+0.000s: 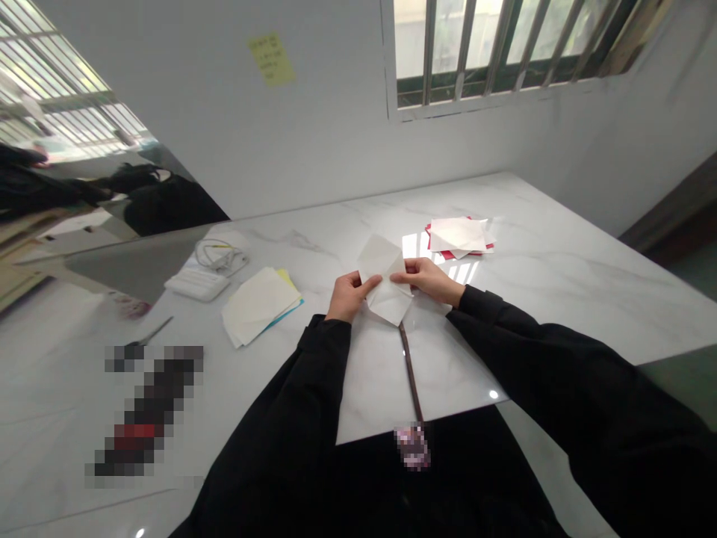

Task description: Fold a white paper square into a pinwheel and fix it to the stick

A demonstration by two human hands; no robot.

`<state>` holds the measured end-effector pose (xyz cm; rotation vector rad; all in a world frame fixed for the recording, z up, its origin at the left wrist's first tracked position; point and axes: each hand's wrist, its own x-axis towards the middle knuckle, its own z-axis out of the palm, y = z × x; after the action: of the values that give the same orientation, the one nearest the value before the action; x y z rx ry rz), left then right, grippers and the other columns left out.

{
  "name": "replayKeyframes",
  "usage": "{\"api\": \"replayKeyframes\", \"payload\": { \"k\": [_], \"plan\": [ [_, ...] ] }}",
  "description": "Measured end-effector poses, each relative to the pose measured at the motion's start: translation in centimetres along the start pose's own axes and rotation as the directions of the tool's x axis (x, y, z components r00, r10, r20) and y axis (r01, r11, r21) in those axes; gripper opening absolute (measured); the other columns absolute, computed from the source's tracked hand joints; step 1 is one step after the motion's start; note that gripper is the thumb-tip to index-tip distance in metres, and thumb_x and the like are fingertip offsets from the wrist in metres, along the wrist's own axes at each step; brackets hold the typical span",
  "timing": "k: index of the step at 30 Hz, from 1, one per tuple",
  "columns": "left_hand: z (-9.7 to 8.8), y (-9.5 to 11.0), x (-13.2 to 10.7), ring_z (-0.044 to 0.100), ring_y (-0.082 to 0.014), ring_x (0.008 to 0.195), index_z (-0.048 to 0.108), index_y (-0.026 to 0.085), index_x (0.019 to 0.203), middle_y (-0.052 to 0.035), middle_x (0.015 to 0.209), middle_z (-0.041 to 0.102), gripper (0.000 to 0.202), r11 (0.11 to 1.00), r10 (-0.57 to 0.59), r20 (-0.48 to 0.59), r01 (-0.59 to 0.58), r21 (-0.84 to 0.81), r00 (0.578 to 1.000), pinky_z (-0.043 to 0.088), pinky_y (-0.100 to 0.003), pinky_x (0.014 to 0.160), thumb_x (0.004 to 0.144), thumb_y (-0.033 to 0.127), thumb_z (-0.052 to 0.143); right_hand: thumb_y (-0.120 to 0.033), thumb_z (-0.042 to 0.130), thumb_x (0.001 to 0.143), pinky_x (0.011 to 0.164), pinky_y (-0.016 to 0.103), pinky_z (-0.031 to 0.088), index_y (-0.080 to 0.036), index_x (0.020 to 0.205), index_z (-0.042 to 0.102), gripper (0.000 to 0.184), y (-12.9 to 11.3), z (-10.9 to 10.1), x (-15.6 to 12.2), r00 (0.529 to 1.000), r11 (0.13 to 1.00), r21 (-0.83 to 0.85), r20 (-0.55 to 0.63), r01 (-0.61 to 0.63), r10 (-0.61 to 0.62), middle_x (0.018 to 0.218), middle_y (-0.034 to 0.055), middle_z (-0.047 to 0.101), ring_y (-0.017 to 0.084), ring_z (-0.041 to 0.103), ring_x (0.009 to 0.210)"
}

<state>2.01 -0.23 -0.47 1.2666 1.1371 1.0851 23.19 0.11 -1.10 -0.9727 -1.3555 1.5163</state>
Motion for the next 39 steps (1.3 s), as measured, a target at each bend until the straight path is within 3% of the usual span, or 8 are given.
{"api": "replayKeyframes", "payload": {
  "k": [8,22,39],
  "plan": [
    [-0.04,-0.07,0.1,0.071,-0.0233,0.077,0.078,0.01,0.093,-0.0122,0.092,0.08,0.057,1.0,0.016,0.002,-0.016,0.011,1.0,0.057,-0.035,0.074,0.061,0.056,0.092,-0.041,0.083,0.077,0.055,0.022,0.04,-0.011,0.101,0.077,0.04,-0.13,-0.11,-0.11,1.0,0.999,-0.047,0.006,0.027,-0.027,0.083,0.0057,0.075,0.01,0.058,0.062],
    [-0.04,0.22,0.02,0.071,-0.0245,0.077,0.077,0.008,0.095,-0.0136,0.091,0.079,0.062,0.989,0.049,-0.016,-0.046,0.143,0.999,0.055,-0.032,0.069,0.063,0.06,0.089,-0.038,0.083,0.078,0.061,0.023,0.046,-0.011,0.101,0.078,0.036,0.24,-0.09,0.18,1.0,0.998,-0.056,0.009,0.009,-0.008,0.09,0.008,0.078,0.013,0.065,0.07],
    [0.42,0.32,-0.08,0.072,-0.0254,0.081,0.077,0.009,0.1,-0.0139,0.099,0.08,0.061,0.992,0.052,0.018,-0.054,0.114,0.998,0.057,-0.034,0.072,0.064,0.057,0.089,-0.053,0.084,0.073,0.053,0.024,0.036,-0.009,0.083,0.076,0.045,0.16,0.02,0.01,1.0,0.993,-0.117,-0.015,0.012,-0.014,0.068,0.0032,0.068,0.01,0.051,0.058]
  ]
}}
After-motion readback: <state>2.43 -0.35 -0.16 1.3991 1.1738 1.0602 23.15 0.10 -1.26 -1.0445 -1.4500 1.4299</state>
